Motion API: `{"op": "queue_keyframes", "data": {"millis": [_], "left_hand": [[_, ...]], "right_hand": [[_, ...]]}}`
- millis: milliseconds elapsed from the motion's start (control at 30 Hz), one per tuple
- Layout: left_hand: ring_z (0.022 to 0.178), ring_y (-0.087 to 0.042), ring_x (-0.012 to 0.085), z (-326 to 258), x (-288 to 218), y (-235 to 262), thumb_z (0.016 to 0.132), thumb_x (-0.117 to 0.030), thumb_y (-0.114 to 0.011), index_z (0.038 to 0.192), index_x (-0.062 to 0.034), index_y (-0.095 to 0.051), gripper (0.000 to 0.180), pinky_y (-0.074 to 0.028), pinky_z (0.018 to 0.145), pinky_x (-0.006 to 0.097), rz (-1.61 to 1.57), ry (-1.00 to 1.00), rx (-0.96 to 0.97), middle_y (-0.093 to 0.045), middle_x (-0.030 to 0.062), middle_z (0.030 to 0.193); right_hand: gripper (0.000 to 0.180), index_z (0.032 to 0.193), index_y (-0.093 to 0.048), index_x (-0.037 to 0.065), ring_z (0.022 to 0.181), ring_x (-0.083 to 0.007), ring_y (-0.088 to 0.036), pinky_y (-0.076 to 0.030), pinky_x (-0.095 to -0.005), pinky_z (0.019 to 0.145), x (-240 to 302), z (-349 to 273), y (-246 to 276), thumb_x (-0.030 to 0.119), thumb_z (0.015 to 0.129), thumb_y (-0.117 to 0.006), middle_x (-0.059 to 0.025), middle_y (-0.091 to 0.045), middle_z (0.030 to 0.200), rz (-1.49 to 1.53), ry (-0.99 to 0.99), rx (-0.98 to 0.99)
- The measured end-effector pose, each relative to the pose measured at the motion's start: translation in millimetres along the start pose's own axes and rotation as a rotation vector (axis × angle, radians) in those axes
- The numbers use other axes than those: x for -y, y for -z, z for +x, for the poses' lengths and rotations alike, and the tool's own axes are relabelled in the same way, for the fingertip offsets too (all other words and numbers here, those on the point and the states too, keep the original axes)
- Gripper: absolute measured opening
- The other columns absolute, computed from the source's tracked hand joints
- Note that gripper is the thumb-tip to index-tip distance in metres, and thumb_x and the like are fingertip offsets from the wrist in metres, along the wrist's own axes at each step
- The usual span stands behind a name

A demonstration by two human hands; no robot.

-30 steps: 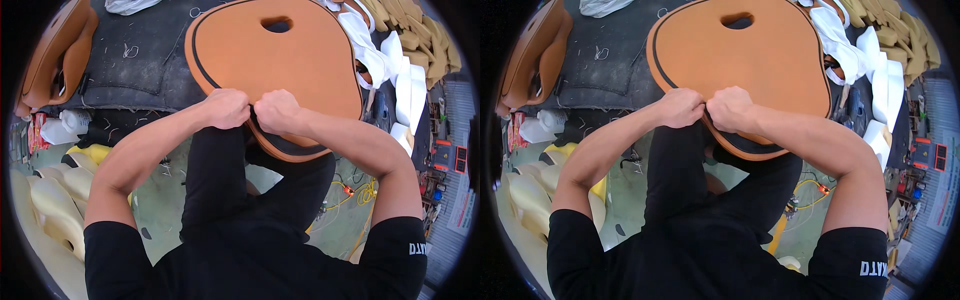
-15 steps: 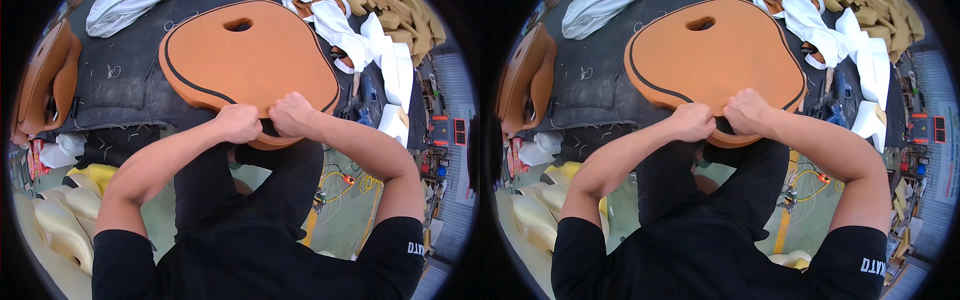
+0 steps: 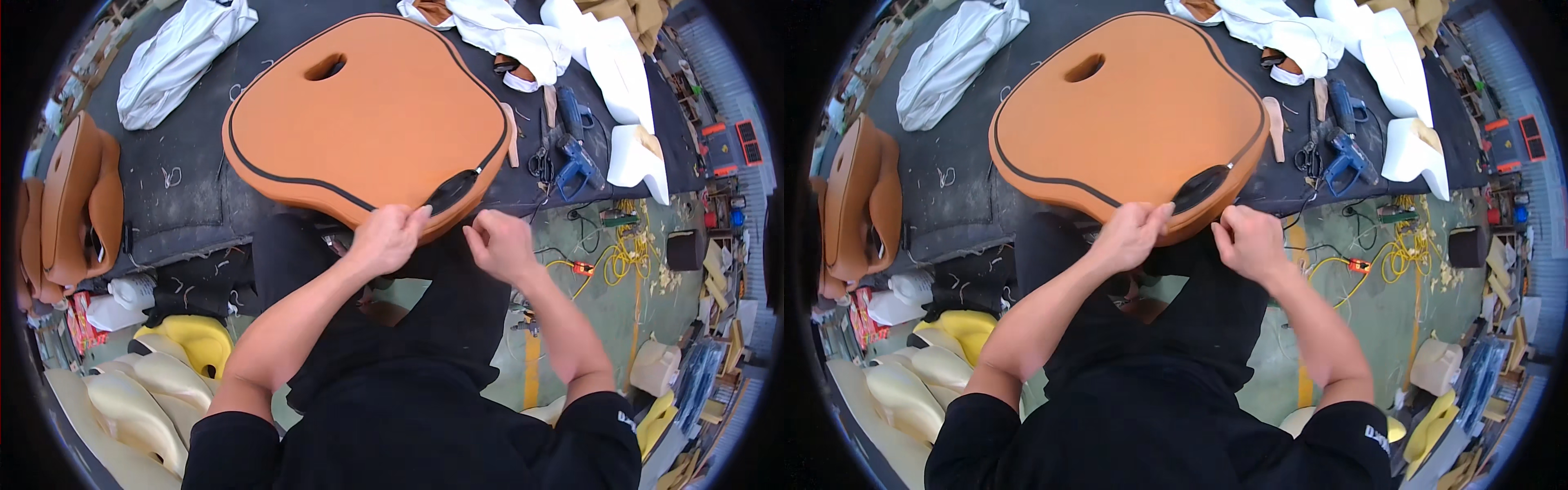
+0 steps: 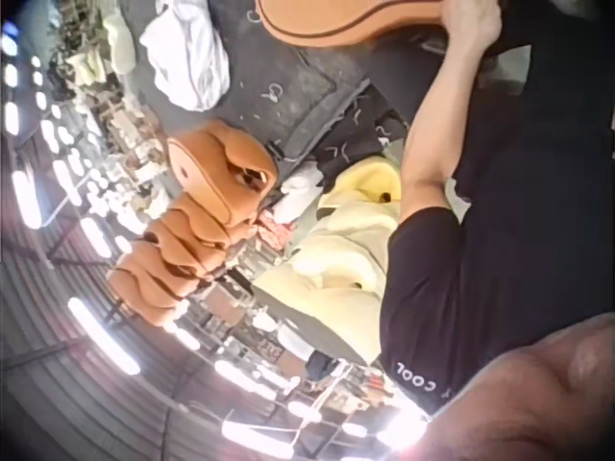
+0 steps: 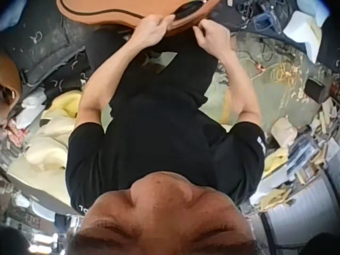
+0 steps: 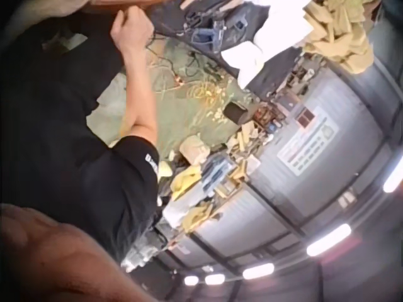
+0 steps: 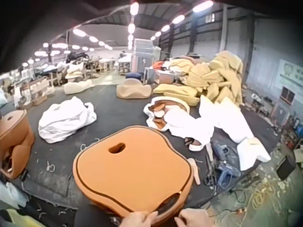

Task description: Fitting and zipping a leather cover onto a foam seat cushion base.

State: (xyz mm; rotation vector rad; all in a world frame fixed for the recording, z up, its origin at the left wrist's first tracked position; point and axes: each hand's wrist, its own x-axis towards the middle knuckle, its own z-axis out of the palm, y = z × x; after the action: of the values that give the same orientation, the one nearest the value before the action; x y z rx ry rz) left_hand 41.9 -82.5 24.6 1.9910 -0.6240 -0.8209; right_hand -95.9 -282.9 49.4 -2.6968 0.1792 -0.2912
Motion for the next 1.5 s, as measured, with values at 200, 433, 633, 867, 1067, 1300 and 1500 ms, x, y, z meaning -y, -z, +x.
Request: {"op": "queue_keyframes", "data": {"millis": [200,433,633,867,1067,1300,1500], "left_hand": [[0.126,-0.059,0.0354,2,27,34,0.097,-0.025,-0.066,0.124,-0.0103,-0.068,0.031,-0.048,0.099,0.049,0.576,-0.530,-0.358,-0.066,0.0126,0.132],[0.152,-0.039,0.0335,-2,43,22,0.101,-0.030,-0.064,0.148,-0.0139,-0.060,0.050,-0.025,0.122,0.063,0.773,-0.561,-0.187,-0.049,0.0094,0.161],[0.155,-0.035,0.0326,-11,54,22,0.098,-0.041,-0.068,0.148,-0.0143,-0.060,0.057,-0.023,0.123,0.063,0.785,-0.603,-0.203,-0.045,0.0091,0.164],[0.153,-0.038,0.0341,-7,68,16,0.089,-0.046,-0.077,0.144,-0.0159,-0.065,0.064,-0.022,0.122,0.066,0.692,-0.672,-0.263,-0.047,0.0103,0.162],[0.151,-0.041,0.0340,-7,74,14,0.086,-0.043,-0.078,0.142,-0.0183,-0.066,0.062,-0.022,0.123,0.064,0.712,-0.698,-0.304,-0.050,0.0105,0.160],[0.150,-0.042,0.0357,-7,75,15,0.087,-0.038,-0.075,0.131,-0.0158,-0.073,0.049,-0.023,0.121,0.067,0.698,-0.747,-0.322,-0.052,0.0118,0.158],[0.148,-0.045,0.0365,-6,74,14,0.087,-0.035,-0.075,0.131,-0.0161,-0.073,0.048,-0.024,0.119,0.068,0.686,-0.763,-0.354,-0.055,0.0138,0.154]], "right_hand": [[0.005,0.092,-0.068,0.008,0.076,-0.0318,-0.068,-0.054,-0.0414,0.065,17,1,-28,0.009,0.089,-0.072,-0.0099,-0.065,0.085,0.126,-0.058,-0.304],[0.033,0.113,-0.074,0.008,0.116,-0.0292,-0.061,-0.048,-0.0480,0.101,-5,65,-13,0.007,0.082,-0.064,-0.0090,-0.069,0.121,-0.222,0.312,-0.055],[0.037,0.118,-0.072,0.003,0.136,-0.0274,-0.056,-0.038,-0.0479,0.117,-23,28,-33,0.010,0.082,-0.065,-0.0119,-0.068,0.133,-0.383,0.528,0.057],[0.016,0.089,-0.068,0.007,0.084,-0.0283,-0.068,-0.051,-0.0435,0.073,45,38,-37,0.023,0.086,-0.071,-0.0097,-0.067,0.088,-0.217,0.253,-0.021],[0.021,0.092,-0.064,0.006,0.086,-0.0332,-0.070,-0.058,-0.0474,0.072,71,33,-72,0.018,0.080,-0.076,-0.0149,-0.066,0.090,-0.123,0.040,-0.013],[0.022,0.096,-0.059,0.002,0.089,-0.0372,-0.068,-0.058,-0.0475,0.074,84,27,-74,0.008,0.081,-0.073,-0.0189,-0.063,0.093,-0.179,-0.006,0.012],[0.021,0.097,-0.058,0.000,0.088,-0.0401,-0.069,-0.058,-0.0491,0.075,89,29,-71,0.007,0.082,-0.070,-0.0223,-0.065,0.093,-0.156,-0.051,0.042]]}}
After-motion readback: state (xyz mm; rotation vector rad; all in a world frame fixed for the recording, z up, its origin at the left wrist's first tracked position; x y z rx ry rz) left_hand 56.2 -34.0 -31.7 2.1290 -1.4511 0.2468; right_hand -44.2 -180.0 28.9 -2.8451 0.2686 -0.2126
